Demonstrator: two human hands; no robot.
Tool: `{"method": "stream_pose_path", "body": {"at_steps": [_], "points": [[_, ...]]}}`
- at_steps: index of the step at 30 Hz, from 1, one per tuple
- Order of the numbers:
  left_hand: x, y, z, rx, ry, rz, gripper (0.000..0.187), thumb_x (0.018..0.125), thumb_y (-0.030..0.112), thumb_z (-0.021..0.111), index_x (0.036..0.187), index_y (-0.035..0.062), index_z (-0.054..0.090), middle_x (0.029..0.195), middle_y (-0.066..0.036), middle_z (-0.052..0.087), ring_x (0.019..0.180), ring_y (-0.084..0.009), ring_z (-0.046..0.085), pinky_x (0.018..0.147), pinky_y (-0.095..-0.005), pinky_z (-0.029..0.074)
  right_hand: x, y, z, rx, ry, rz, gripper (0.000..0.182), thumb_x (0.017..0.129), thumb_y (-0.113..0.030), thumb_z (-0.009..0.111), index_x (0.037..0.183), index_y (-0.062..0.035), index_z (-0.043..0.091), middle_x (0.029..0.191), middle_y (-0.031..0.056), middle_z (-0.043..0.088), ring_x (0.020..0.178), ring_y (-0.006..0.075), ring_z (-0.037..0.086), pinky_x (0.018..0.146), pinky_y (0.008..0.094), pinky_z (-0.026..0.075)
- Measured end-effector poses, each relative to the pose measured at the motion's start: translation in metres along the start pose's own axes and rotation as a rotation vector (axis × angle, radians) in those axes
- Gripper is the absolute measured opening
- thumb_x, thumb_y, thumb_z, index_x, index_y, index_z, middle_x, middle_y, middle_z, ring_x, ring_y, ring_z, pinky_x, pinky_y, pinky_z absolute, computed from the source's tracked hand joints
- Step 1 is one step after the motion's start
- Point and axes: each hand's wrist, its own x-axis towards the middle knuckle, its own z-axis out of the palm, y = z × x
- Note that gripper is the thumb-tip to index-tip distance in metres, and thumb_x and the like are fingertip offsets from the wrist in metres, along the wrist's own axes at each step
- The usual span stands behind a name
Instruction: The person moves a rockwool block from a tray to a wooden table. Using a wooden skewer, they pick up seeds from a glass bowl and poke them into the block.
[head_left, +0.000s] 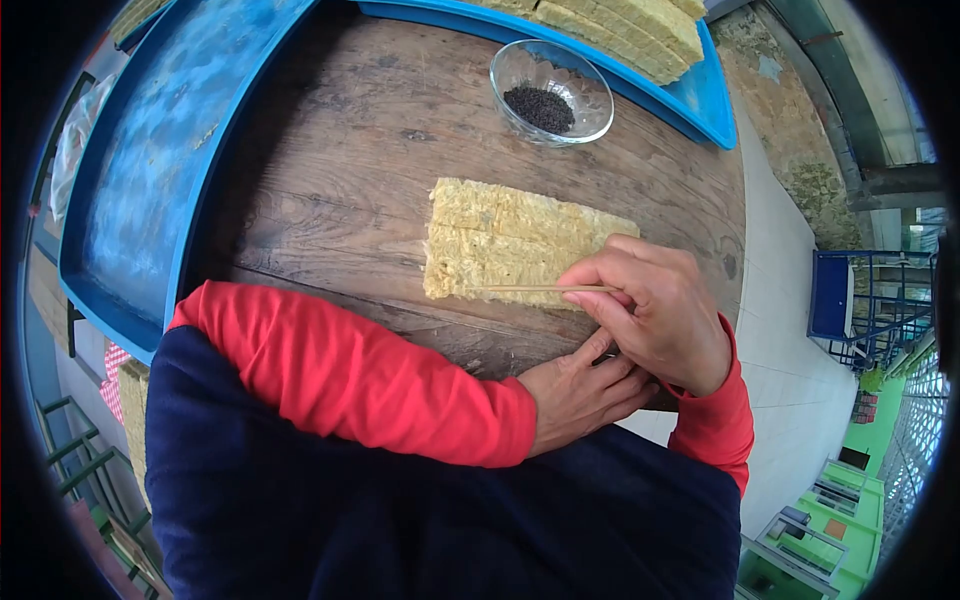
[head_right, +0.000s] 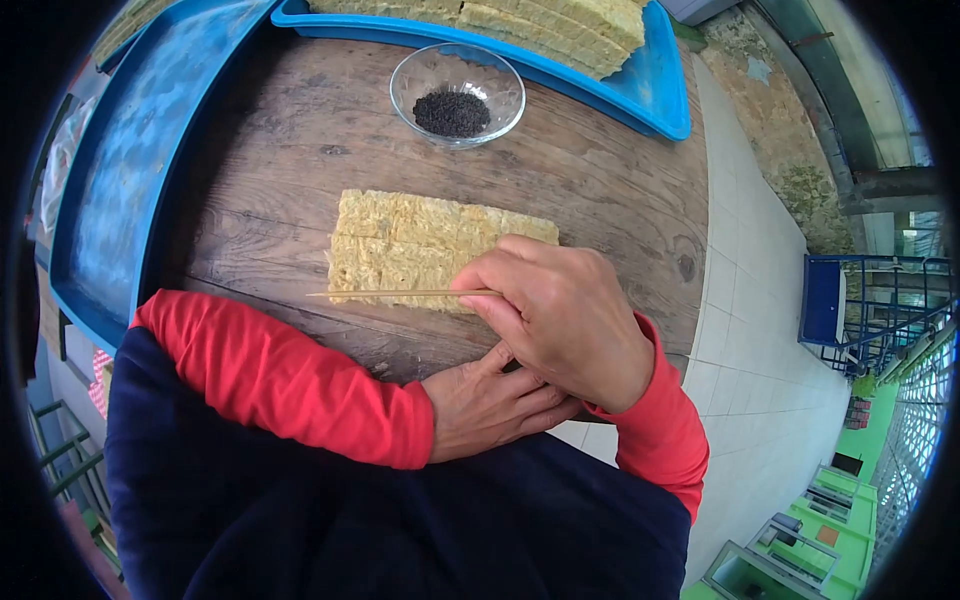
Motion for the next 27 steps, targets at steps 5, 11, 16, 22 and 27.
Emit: {"method": "stream_pose_path", "body": {"at_steps": [5, 11, 16, 22, 27], "points": [[0.000, 0.000, 0.000, 0.001, 0.022, 0.001, 0.060, 0.089, 0.033, 0.044, 0.144, 0.0114, 0.032, 0.142, -0.010, 0.039, 0.132, -0.0280, 0.034, 0.109, -0.0572, 0.024, 0.001, -0.003, -0.002, -0.055, -0.012, 0.025, 0.007, 0.081, -0.010, 0.065, 0.086, -0.0060, 0.066, 0.076, 0.0085, 0.061, 0.063, 0.0283, 0.060, 0.056, 0.0366, 0.048], [0.000, -0.001, -0.002, 0.015, -0.013, 0.013, 0.060, 0.089, 0.033, 0.043, 0.144, 0.0123, 0.033, 0.143, -0.009, 0.039, 0.132, -0.0280, 0.034, 0.110, -0.0580, 0.023, 0.001, -0.002, -0.007, -0.035, 0.002, 0.020, 0.007, 0.081, -0.010, 0.065, 0.086, -0.0054, 0.066, 0.075, 0.0095, 0.060, 0.063, 0.0280, 0.060, 0.056, 0.0361, 0.047], [0.002, -0.003, -0.006, 0.020, -0.011, 0.011, 0.059, 0.089, 0.033, 0.044, 0.144, 0.0146, 0.034, 0.142, -0.008, 0.039, 0.133, -0.0279, 0.033, 0.111, -0.0607, 0.020, -0.001, -0.004, -0.017, -0.073, 0.054, 0.141, 0.006, 0.081, -0.009, 0.066, 0.086, -0.0049, 0.065, 0.075, 0.0095, 0.060, 0.063, 0.0275, 0.060, 0.054, 0.0357, 0.046], [0.001, -0.002, -0.005, 0.007, -0.032, 0.012, 0.058, 0.089, 0.033, 0.043, 0.143, 0.0152, 0.035, 0.142, -0.007, 0.038, 0.133, -0.0275, 0.033, 0.111, -0.0609, 0.019, -0.002, 0.008, -0.003, -0.058, 0.124, 0.042, 0.009, 0.080, -0.008, 0.069, 0.087, -0.0020, 0.068, 0.069, 0.0076, 0.055, 0.052, 0.0170, 0.051, 0.049, 0.0300, 0.038], [0.001, -0.002, -0.005, 0.007, -0.035, 0.016, 0.057, 0.089, 0.033, 0.043, 0.143, 0.0154, 0.035, 0.142, -0.007, 0.038, 0.133, -0.0275, 0.033, 0.110, -0.0615, 0.018, -0.001, 0.010, -0.001, -0.049, 0.108, 0.056, 0.008, 0.081, -0.008, 0.069, 0.087, -0.0017, 0.067, 0.069, 0.0082, 0.056, 0.052, 0.0179, 0.052, 0.049, 0.0302, 0.038]]}}
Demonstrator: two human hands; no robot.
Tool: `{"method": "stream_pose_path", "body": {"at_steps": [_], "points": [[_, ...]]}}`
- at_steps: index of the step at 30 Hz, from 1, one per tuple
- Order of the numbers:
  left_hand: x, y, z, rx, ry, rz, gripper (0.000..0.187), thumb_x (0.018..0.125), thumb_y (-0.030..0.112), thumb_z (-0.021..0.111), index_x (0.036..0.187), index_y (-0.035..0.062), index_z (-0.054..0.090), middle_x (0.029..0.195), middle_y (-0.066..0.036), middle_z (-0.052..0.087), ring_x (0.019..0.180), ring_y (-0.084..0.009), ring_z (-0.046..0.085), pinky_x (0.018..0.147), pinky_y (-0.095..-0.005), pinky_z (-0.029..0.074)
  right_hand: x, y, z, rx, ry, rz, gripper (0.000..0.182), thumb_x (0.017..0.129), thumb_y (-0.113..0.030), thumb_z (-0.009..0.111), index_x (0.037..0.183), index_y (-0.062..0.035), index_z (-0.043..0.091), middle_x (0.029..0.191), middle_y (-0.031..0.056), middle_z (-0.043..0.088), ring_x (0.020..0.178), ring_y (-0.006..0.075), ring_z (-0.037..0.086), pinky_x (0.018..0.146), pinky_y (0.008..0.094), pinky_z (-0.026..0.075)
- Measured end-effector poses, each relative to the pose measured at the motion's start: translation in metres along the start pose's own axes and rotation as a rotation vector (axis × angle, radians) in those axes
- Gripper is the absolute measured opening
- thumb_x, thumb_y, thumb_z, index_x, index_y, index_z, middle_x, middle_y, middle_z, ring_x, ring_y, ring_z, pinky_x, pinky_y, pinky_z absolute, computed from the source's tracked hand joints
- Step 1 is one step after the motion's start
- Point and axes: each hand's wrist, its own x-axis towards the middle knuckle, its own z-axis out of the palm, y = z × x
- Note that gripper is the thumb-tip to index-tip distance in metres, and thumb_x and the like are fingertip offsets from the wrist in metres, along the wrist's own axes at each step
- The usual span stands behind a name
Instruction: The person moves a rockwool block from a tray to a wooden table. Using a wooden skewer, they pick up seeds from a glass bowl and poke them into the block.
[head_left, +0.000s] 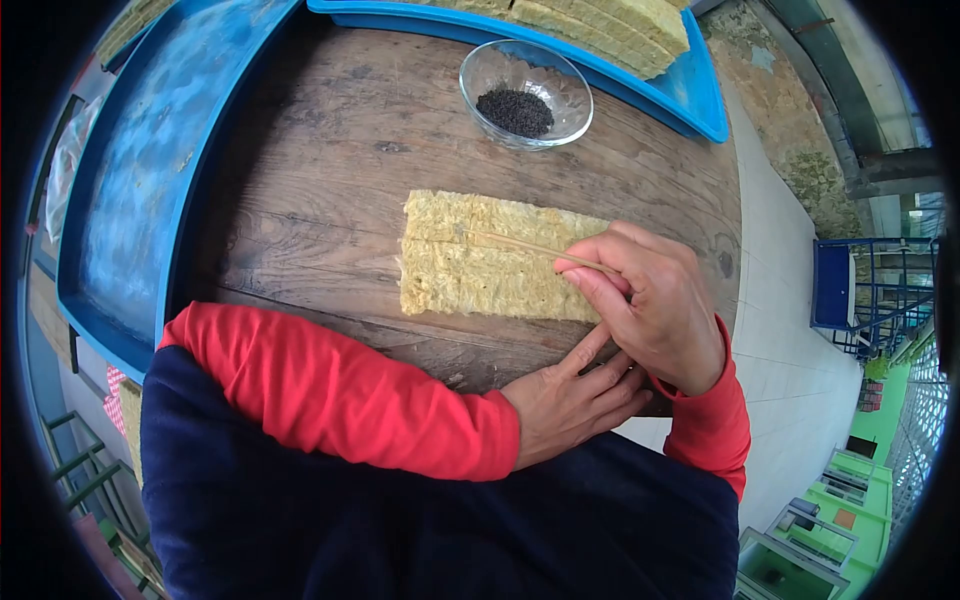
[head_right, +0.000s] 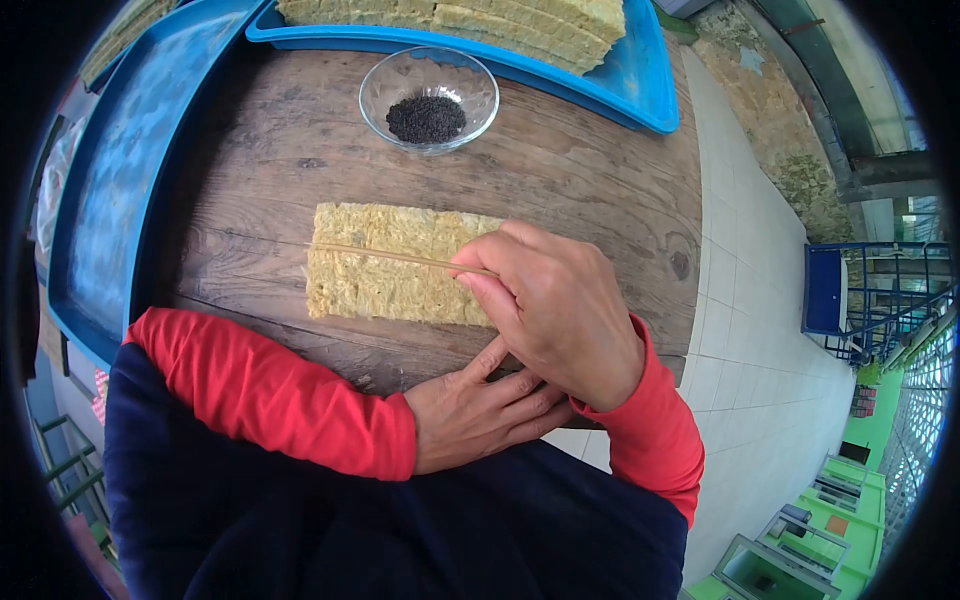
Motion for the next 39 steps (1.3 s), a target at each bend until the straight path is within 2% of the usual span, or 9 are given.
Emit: {"method": "stream_pose_path", "body": {"at_steps": [2, 4, 14, 19, 20, 22, 35, 37, 39], "points": [[0.000, 0.000, 0.000, 0.001, -0.005, 0.000, 0.057, 0.089, 0.033, 0.043, 0.143, 0.0154, 0.035, 0.142, -0.007, 0.038, 0.133, -0.0275, 0.033, 0.110, -0.0617, 0.018, 0.000, 0.000, -0.001, 0.005, 0.002, -0.004, 0.008, 0.080, -0.007, 0.069, 0.086, -0.0016, 0.067, 0.069, 0.0082, 0.055, 0.052, 0.0177, 0.051, 0.049, 0.0300, 0.038], [0.000, 0.000, 0.000, -0.003, 0.008, -0.010, 0.058, 0.089, 0.034, 0.043, 0.143, 0.0154, 0.035, 0.142, -0.007, 0.038, 0.134, -0.0278, 0.032, 0.111, -0.0618, 0.018, 0.001, -0.002, -0.007, -0.037, -0.030, -0.001, 0.007, 0.082, -0.010, 0.065, 0.085, -0.0037, 0.064, 0.076, 0.0104, 0.061, 0.065, 0.0296, 0.060, 0.055, 0.0367, 0.047], [0.001, -0.001, -0.002, -0.008, 0.002, 0.017, 0.057, 0.090, 0.033, 0.042, 0.144, 0.0164, 0.034, 0.142, -0.010, 0.039, 0.135, -0.0285, 0.032, 0.111, -0.0630, 0.016, -0.004, -0.005, -0.028, -0.080, -0.015, 0.078, 0.006, 0.080, -0.009, 0.065, 0.084, -0.0045, 0.065, 0.073, 0.0105, 0.060, 0.064, 0.0288, 0.060, 0.055, 0.0371, 0.046], [0.001, 0.000, -0.002, 0.002, 0.003, -0.010, 0.056, 0.090, 0.032, 0.042, 0.143, 0.0168, 0.035, 0.142, -0.010, 0.040, 0.134, -0.0281, 0.033, 0.110, -0.0647, 0.016, -0.011, 0.000, -0.037, -0.026, -0.177, 0.113, 0.009, 0.080, -0.013, 0.064, 0.081, -0.0041, 0.066, 0.072, 0.0119, 0.061, 0.064, 0.0307, 0.060, 0.056, 0.0386, 0.046], [0.001, 0.000, -0.002, -0.001, -0.001, -0.009, 0.056, 0.090, 0.032, 0.042, 0.143, 0.0168, 0.035, 0.142, -0.010, 0.040, 0.134, -0.0281, 0.033, 0.110, -0.0647, 0.016, -0.012, 0.002, -0.033, -0.022, -0.177, 0.115, 0.009, 0.080, -0.013, 0.064, 0.081, -0.0041, 0.066, 0.072, 0.0119, 0.061, 0.064, 0.0307, 0.060, 0.056, 0.0386, 0.046], [0.000, -0.001, -0.004, 0.023, -0.023, 0.000, 0.056, 0.090, 0.032, 0.042, 0.143, 0.0172, 0.035, 0.142, -0.010, 0.041, 0.134, -0.0276, 0.035, 0.110, -0.0648, 0.016, -0.014, 0.009, -0.023, 0.007, -0.121, -0.001, 0.008, 0.076, -0.005, 0.067, 0.084, -0.0034, 0.068, 0.066, 0.0081, 0.057, 0.052, 0.0204, 0.053, 0.049, 0.0316, 0.040], [0.001, 0.000, -0.004, 0.001, -0.018, -0.013, 0.056, 0.090, 0.032, 0.042, 0.143, 0.0186, 0.035, 0.145, -0.009, 0.038, 0.136, -0.0272, 0.032, 0.111, -0.0643, 0.014, -0.013, 0.009, -0.034, -0.003, -0.090, 0.020, 0.010, 0.076, -0.004, 0.067, 0.086, -0.0041, 0.069, 0.066, 0.0082, 0.056, 0.050, 0.0187, 0.050, 0.048, 0.0310, 0.038], [0.001, 0.000, -0.004, 0.000, -0.036, -0.016, 0.055, 0.090, 0.031, 0.042, 0.143, 0.0190, 0.034, 0.147, -0.009, 0.035, 0.138, -0.0273, 0.029, 0.110, -0.0636, 0.015, -0.015, 0.008, -0.041, -0.064, -0.102, 0.151, 0.010, 0.081, -0.013, 0.062, 0.081, -0.0037, 0.067, 0.075, 0.0123, 0.063, 0.066, 0.0321, 0.061, 0.058, 0.0393, 0.048], [0.002, 0.000, -0.004, 0.000, -0.039, -0.015, 0.055, 0.090, 0.031, 0.042, 0.143, 0.0191, 0.034, 0.148, -0.009, 0.034, 0.138, -0.0273, 0.029, 0.110, -0.0633, 0.015, -0.015, 0.010, -0.040, -0.085, -0.097, 0.134, 0.010, 0.081, -0.012, 0.062, 0.081, -0.0040, 0.068, 0.075, 0.0123, 0.063, 0.066, 0.0321, 0.061, 0.058, 0.0395, 0.048]]}}
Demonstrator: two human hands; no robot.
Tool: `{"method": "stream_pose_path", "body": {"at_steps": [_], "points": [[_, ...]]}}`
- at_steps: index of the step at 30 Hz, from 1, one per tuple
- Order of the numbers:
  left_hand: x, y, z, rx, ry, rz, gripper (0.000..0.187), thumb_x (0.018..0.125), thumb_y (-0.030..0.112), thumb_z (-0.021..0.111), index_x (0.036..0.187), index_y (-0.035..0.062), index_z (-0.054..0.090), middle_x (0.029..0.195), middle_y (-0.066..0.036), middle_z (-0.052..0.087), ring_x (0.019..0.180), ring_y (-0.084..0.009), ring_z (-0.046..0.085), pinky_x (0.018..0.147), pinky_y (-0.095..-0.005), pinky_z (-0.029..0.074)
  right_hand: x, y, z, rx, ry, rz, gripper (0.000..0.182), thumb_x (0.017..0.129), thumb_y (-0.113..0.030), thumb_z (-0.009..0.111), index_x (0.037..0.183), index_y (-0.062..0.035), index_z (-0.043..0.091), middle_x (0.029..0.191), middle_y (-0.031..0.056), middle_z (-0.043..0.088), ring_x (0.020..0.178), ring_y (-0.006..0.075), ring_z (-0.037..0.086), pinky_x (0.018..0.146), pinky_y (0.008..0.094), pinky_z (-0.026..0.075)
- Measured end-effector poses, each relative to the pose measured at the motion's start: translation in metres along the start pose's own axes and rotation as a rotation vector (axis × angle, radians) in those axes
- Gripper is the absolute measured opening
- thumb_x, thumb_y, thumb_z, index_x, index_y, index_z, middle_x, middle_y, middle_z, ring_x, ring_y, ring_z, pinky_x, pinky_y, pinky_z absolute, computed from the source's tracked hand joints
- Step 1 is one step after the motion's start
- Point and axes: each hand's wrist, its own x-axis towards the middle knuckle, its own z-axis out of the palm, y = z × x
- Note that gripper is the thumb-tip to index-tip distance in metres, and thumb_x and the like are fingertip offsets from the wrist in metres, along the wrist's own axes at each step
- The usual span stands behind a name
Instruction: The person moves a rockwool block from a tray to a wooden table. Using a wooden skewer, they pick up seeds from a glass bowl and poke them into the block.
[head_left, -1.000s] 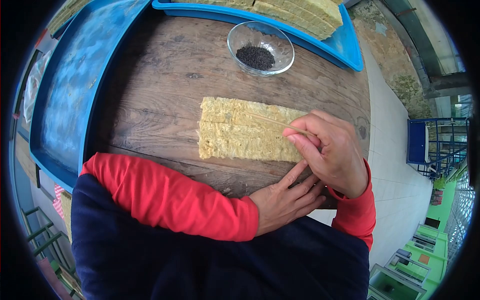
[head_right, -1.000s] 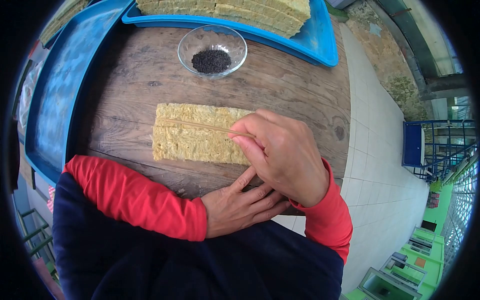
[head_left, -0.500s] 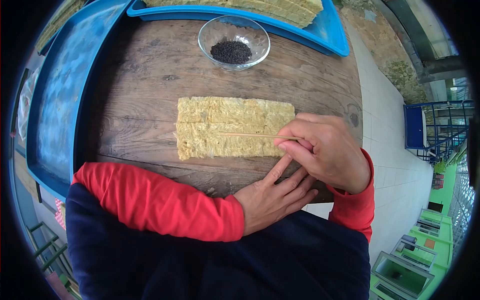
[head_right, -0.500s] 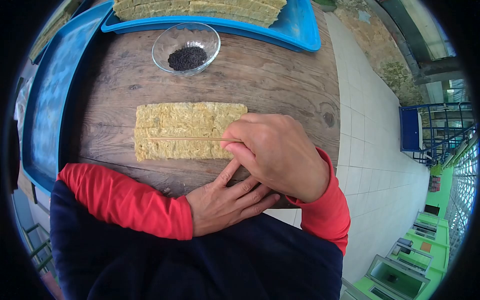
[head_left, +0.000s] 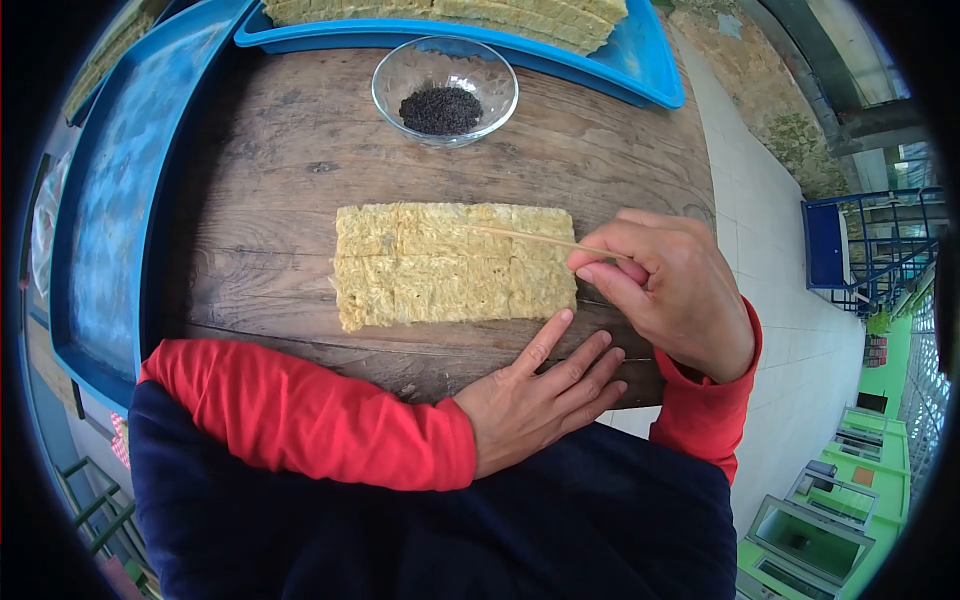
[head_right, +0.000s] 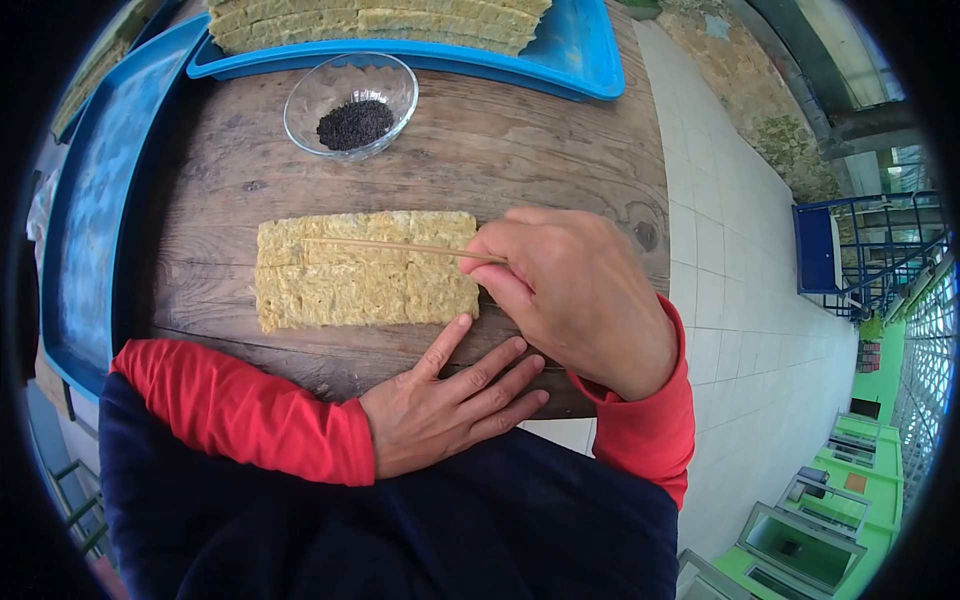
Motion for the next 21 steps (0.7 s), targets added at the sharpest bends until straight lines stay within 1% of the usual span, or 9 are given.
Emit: {"method": "stream_pose_path", "body": {"at_steps": [2, 3, 4, 5, 14, 16, 17, 19, 21], "points": [[-0.0005, 0.0002, 0.0004, 0.001, -0.011, -0.006, 0.055, 0.090, 0.031, 0.042, 0.143, 0.0193, 0.034, 0.149, -0.009, 0.033, 0.138, -0.0274, 0.029, 0.110, -0.0630, 0.016, 0.0002, 0.0037, 0.0050, -0.013, 0.005, -0.022, 0.010, 0.081, -0.012, 0.062, 0.081, -0.0044, 0.068, 0.075, 0.0123, 0.063, 0.067, 0.0322, 0.061, 0.058, 0.0396, 0.048], [-0.0004, 0.0000, 0.0001, -0.003, -0.011, -0.005, 0.055, 0.090, 0.032, 0.042, 0.143, 0.0193, 0.034, 0.149, -0.009, 0.033, 0.138, -0.0274, 0.029, 0.110, -0.0630, 0.016, -0.0001, 0.0064, 0.0083, 0.000, 0.016, -0.051, 0.007, 0.079, -0.007, 0.064, 0.084, -0.0051, 0.069, 0.071, 0.0105, 0.060, 0.059, 0.0265, 0.056, 0.053, 0.0359, 0.043], [-0.0003, -0.0002, -0.0001, -0.007, -0.010, -0.003, 0.055, 0.090, 0.032, 0.042, 0.143, 0.0194, 0.034, 0.149, -0.009, 0.032, 0.138, -0.0274, 0.029, 0.110, -0.0630, 0.016, -0.0002, 0.0078, 0.0099, 0.012, 0.027, -0.079, 0.010, 0.077, -0.003, 0.067, 0.086, -0.0058, 0.069, 0.067, 0.0087, 0.057, 0.051, 0.0208, 0.051, 0.048, 0.0323, 0.038], [-0.0003, -0.0003, -0.0003, -0.007, -0.011, -0.004, 0.055, 0.090, 0.032, 0.042, 0.143, 0.0194, 0.034, 0.149, -0.009, 0.032, 0.138, -0.0274, 0.029, 0.110, -0.0630, 0.016, 0.0001, 0.0078, 0.0101, 0.013, 0.027, -0.080, 0.010, 0.077, -0.003, 0.067, 0.086, -0.0058, 0.069, 0.067, 0.0087, 0.057, 0.051, 0.0208, 0.051, 0.048, 0.0323, 0.038], [-0.0006, -0.0006, -0.0009, -0.006, -0.023, 0.004, 0.055, 0.091, 0.032, 0.041, 0.144, 0.0189, 0.033, 0.150, -0.009, 0.032, 0.139, -0.0275, 0.028, 0.111, -0.0633, 0.015, 0.0007, 0.0068, 0.0095, 0.026, 0.029, -0.067, 0.009, 0.078, -0.003, 0.065, 0.086, -0.0055, 0.069, 0.069, 0.0094, 0.058, 0.053, 0.0226, 0.052, 0.049, 0.0330, 0.039], [-0.0008, -0.0005, -0.0008, -0.008, -0.020, 0.005, 0.055, 0.091, 0.032, 0.041, 0.144, 0.0186, 0.033, 0.150, -0.009, 0.031, 0.139, -0.0274, 0.028, 0.110, -0.0638, 0.015, 0.0003, 0.0038, 0.0066, -0.017, 0.007, -0.009, 0.010, 0.081, -0.010, 0.060, 0.080, -0.0031, 0.066, 0.075, 0.0133, 0.064, 0.067, 0.0334, 0.061, 0.060, 0.0410, 0.048], [-0.0007, -0.0005, -0.0007, -0.008, -0.020, 0.004, 0.055, 0.091, 0.032, 0.041, 0.144, 0.0186, 0.033, 0.150, -0.009, 0.031, 0.139, -0.0274, 0.028, 0.110, -0.0638, 0.015, 0.0001, 0.0044, 0.0064, -0.018, 0.007, -0.009, 0.010, 0.081, -0.010, 0.060, 0.080, -0.0031, 0.066, 0.075, 0.0133, 0.064, 0.067, 0.0334, 0.061, 0.060, 0.0410, 0.048], [-0.0005, -0.0005, -0.0004, -0.016, -0.022, 0.004, 0.055, 0.091, 0.032, 0.041, 0.144, 0.0186, 0.033, 0.150, -0.009, 0.032, 0.139, -0.0273, 0.028, 0.110, -0.0639, 0.015, -0.0006, 0.0065, 0.0066, -0.007, -0.023, -0.038, 0.009, 0.077, -0.003, 0.065, 0.085, -0.0043, 0.068, 0.069, 0.0100, 0.058, 0.051, 0.0220, 0.052, 0.049, 0.0331, 0.039], [-0.0006, -0.0005, -0.0007, -0.015, -0.024, 0.005, 0.055, 0.091, 0.031, 0.041, 0.144, 0.0186, 0.034, 0.150, -0.009, 0.032, 0.139, -0.0273, 0.028, 0.110, -0.0639, 0.015, -0.0005, 0.0060, 0.0089, 0.033, -0.011, -0.049, 0.009, 0.076, -0.003, 0.064, 0.085, -0.0040, 0.068, 0.068, 0.0103, 0.058, 0.051, 0.0219, 0.051, 0.049, 0.0332, 0.039]]}}
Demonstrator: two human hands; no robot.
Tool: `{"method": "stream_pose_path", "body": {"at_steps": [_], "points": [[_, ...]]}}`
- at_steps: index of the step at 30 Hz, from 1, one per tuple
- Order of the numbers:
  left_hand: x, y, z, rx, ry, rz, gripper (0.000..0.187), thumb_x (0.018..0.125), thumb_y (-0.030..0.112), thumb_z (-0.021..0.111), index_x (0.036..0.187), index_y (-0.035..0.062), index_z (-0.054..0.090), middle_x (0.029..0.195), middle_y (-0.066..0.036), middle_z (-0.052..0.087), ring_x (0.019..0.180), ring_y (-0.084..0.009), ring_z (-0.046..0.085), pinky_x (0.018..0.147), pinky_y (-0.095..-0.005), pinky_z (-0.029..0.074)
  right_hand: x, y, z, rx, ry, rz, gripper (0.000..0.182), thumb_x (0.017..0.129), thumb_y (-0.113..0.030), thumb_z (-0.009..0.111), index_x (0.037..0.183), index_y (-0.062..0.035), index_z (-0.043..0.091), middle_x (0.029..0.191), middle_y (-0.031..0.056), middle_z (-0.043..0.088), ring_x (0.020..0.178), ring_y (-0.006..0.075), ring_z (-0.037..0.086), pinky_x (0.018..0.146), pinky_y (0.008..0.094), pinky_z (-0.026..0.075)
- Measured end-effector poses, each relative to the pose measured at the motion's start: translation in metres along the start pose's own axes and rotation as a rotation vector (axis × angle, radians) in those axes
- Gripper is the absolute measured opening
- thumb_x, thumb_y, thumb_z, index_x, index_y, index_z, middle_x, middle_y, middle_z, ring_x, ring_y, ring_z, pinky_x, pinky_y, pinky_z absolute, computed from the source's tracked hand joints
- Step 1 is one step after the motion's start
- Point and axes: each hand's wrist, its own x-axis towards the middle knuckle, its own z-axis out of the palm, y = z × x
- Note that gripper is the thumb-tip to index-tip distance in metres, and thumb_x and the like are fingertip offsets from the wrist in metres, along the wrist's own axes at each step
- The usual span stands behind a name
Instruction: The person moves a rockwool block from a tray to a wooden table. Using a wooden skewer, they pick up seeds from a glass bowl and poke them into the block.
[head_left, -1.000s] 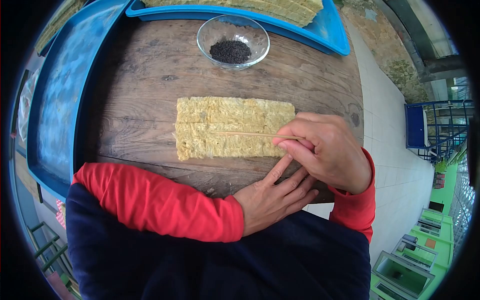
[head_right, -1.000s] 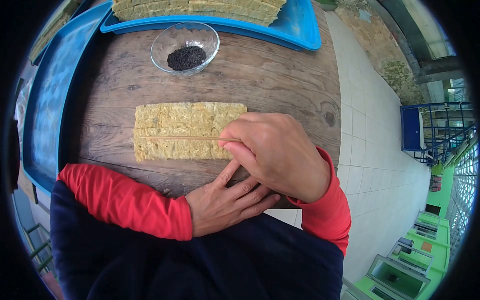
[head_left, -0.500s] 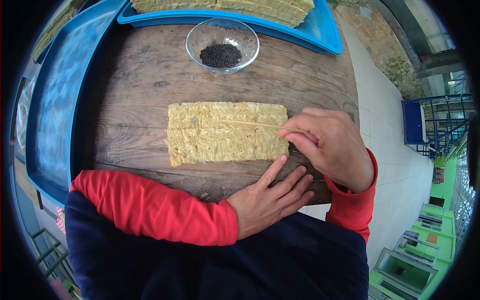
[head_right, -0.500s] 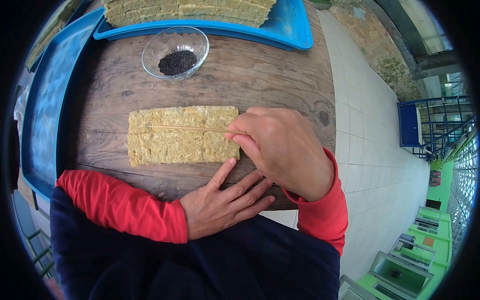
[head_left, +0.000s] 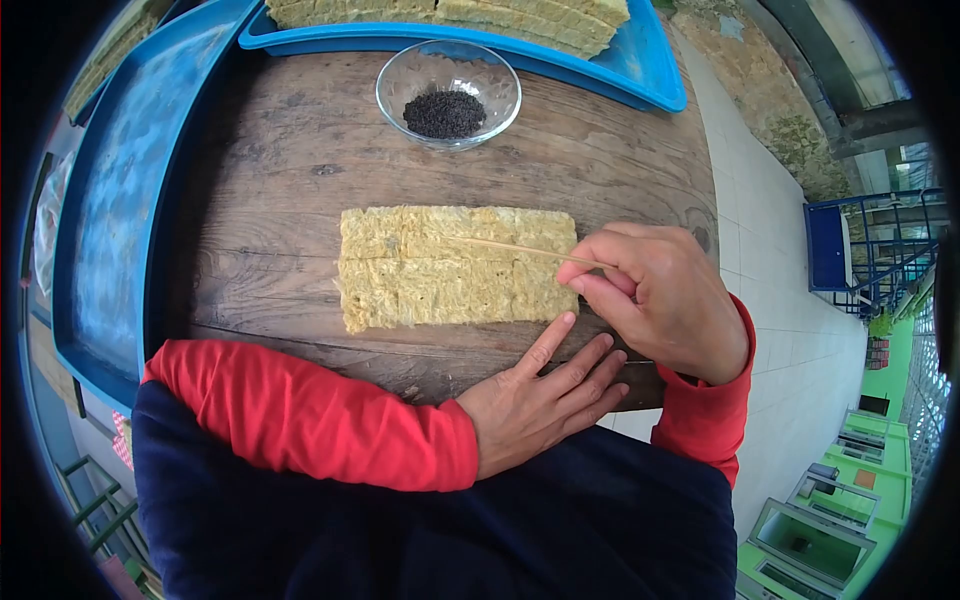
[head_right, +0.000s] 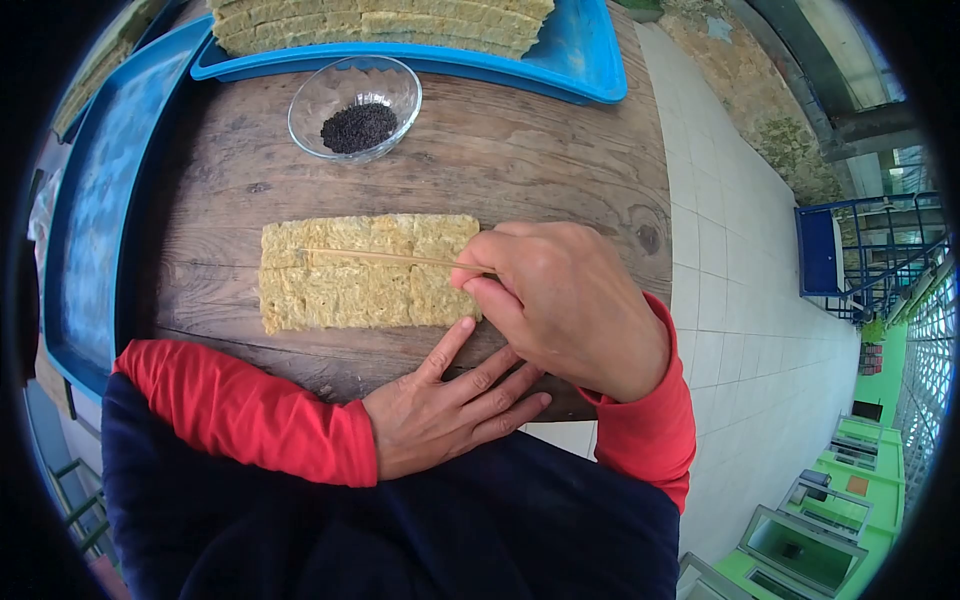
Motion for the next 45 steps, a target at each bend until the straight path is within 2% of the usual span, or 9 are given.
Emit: {"method": "stream_pose_path", "body": {"at_steps": [14, 17, 20, 22, 25, 30, 38, 43, 45], "points": [[0.000, 0.001, 0.001, 0.010, 0.016, -0.004, 0.055, 0.091, 0.031, 0.041, 0.143, 0.0190, 0.034, 0.149, -0.009, 0.033, 0.138, -0.0273, 0.029, 0.110, -0.0634, 0.016, 0.001, 0.002, 0.000, -0.009, 0.004, 0.000, 0.011, 0.076, -0.003, 0.064, 0.086, -0.0033, 0.067, 0.065, 0.0096, 0.054, 0.049, 0.0211, 0.048, 0.048, 0.0338, 0.037], [0.000, 0.001, 0.003, 0.018, 0.024, -0.006, 0.055, 0.091, 0.032, 0.041, 0.144, 0.0182, 0.034, 0.149, -0.009, 0.033, 0.138, -0.0280, 0.029, 0.110, -0.0635, 0.016, 0.004, 0.000, 0.001, 0.005, 0.101, -0.006, 0.011, 0.076, -0.001, 0.065, 0.086, -0.0032, 0.067, 0.064, 0.0084, 0.053, 0.048, 0.0190, 0.046, 0.048, 0.0326, 0.036], [-0.001, 0.001, 0.003, 0.021, 0.038, -0.009, 0.056, 0.091, 0.032, 0.041, 0.144, 0.0165, 0.033, 0.149, -0.009, 0.033, 0.138, -0.0286, 0.029, 0.110, -0.0638, 0.016, 0.012, -0.008, 0.000, -0.003, 0.169, -0.013, 0.006, 0.079, -0.007, 0.065, 0.083, -0.0025, 0.066, 0.067, 0.0095, 0.058, 0.053, 0.0248, 0.054, 0.051, 0.0348, 0.041], [-0.001, 0.000, 0.003, 0.028, 0.030, 0.015, 0.057, 0.091, 0.032, 0.041, 0.144, 0.0147, 0.032, 0.148, -0.010, 0.033, 0.138, -0.0292, 0.029, 0.110, -0.0638, 0.017, 0.021, -0.009, 0.003, 0.082, 0.267, 0.032, 0.007, 0.079, -0.003, 0.066, 0.086, -0.0032, 0.067, 0.065, 0.0068, 0.055, 0.049, 0.0159, 0.046, 0.047, 0.0299, 0.036], [0.000, -0.001, 0.003, 0.022, 0.046, 0.022, 0.057, 0.091, 0.033, 0.040, 0.144, 0.0139, 0.031, 0.148, -0.010, 0.033, 0.138, -0.0300, 0.029, 0.110, -0.0640, 0.017, 0.042, -0.006, 0.010, 0.135, 0.424, 0.036, 0.009, 0.079, -0.002, 0.067, 0.088, -0.0038, 0.068, 0.065, 0.0052, 0.054, 0.049, 0.0114, 0.040, 0.046, 0.0273, 0.033], [0.001, 0.000, 0.008, -0.018, 0.071, 0.023, 0.056, 0.092, 0.032, 0.040, 0.144, 0.0127, 0.031, 0.147, -0.011, 0.033, 0.137, -0.0307, 0.030, 0.111, -0.0622, 0.017, 0.086, -0.005, 0.023, 0.073, 0.560, -0.117, 0.010, 0.082, -0.003, 0.066, 0.091, -0.0056, 0.069, 0.067, 0.0056, 0.057, 0.051, 0.0139, 0.047, 0.049, 0.0291, 0.037], [0.000, -0.001, 0.005, 0.002, 0.063, 0.033, 0.057, 0.092, 0.032, 0.040, 0.145, 0.0123, 0.031, 0.147, -0.012, 0.033, 0.137, -0.0313, 0.030, 0.110, -0.0630, 0.017, 0.080, -0.020, 0.017, -0.122, 0.459, -0.058, 0.007, 0.079, -0.009, 0.069, 0.084, -0.0047, 0.067, 0.065, 0.0089, 0.054, 0.052, 0.0212, 0.049, 0.050, 0.0341, 0.039], [0.000, -0.001, 0.006, 0.008, 0.057, 0.038, 0.057, 0.092, 0.033, 0.040, 0.145, 0.0134, 0.031, 0.147, -0.012, 0.033, 0.137, -0.0316, 0.029, 0.110, -0.0632, 0.017, 0.036, -0.029, 0.003, 0.038, 0.033, 0.015, 0.008, 0.078, -0.010, 0.069, 0.082, -0.0038, 0.065, 0.063, 0.0092, 0.052, 0.051, 0.0217, 0.048, 0.050, 0.0343, 0.037], [0.000, -0.001, 0.006, 0.003, 0.062, 0.034, 0.057, 0.092, 0.033, 0.040, 0.145, 0.0133, 0.032, 0.146, -0.012, 0.034, 0.137, -0.0317, 0.029, 0.110, -0.0630, 0.018, 0.025, -0.026, 0.005, 0.033, 0.010, 0.042, 0.008, 0.079, -0.010, 0.068, 0.082, -0.0030, 0.064, 0.065, 0.0098, 0.053, 0.052, 0.0218, 0.049, 0.050, 0.0345, 0.038]]}}
